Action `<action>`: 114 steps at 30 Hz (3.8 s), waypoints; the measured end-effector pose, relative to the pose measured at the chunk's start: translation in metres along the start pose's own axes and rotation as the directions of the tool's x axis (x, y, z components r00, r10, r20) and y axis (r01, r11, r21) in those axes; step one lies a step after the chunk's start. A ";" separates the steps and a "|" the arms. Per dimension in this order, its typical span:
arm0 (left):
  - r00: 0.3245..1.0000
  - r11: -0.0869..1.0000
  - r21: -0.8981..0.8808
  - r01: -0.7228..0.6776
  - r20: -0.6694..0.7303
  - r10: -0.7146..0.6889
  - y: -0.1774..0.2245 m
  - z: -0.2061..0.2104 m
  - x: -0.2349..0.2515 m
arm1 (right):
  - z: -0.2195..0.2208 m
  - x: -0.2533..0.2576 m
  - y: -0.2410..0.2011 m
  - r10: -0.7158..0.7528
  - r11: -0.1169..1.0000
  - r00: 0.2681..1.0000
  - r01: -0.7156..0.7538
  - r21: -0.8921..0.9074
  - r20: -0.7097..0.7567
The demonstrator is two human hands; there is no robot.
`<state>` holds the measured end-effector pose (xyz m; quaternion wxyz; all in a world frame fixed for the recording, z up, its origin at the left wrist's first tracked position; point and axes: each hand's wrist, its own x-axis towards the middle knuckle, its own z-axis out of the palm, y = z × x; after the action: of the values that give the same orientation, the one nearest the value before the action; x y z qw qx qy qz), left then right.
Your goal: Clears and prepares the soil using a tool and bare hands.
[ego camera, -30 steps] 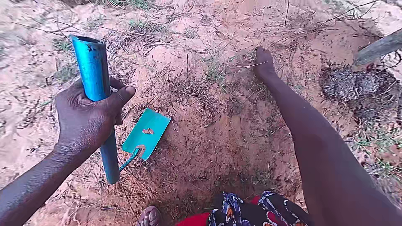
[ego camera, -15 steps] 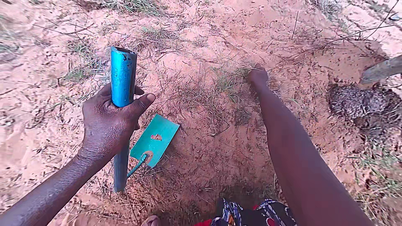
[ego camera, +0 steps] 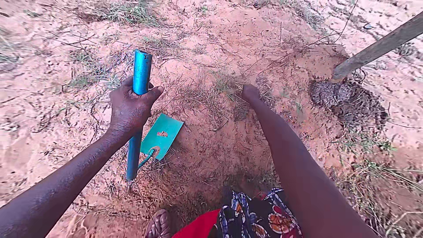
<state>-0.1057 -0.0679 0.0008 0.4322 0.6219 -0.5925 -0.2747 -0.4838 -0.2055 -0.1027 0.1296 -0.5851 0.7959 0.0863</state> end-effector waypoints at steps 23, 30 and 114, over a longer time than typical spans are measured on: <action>0.995 0.999 -0.030 -0.045 0.089 0.048 0.009 0.001 -0.007 | 0.033 -0.220 0.159 -0.068 0.872 0.777 0.351 -0.342 0.625; 0.998 0.999 -0.042 -0.031 0.049 0.033 0.003 -0.007 -0.012 | 0.009 -0.247 0.082 -0.369 0.735 0.735 0.605 -0.306 0.569; 0.998 0.999 0.043 -0.014 0.060 0.012 0.013 0.006 -0.004 | 0.049 -0.174 0.100 -0.695 0.508 0.620 0.782 -0.361 0.365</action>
<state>-0.1175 -0.0642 0.0083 0.4026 0.6188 -0.6149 -0.2774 -0.5252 -0.0031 -0.0972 0.0704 -0.8708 0.4046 0.2702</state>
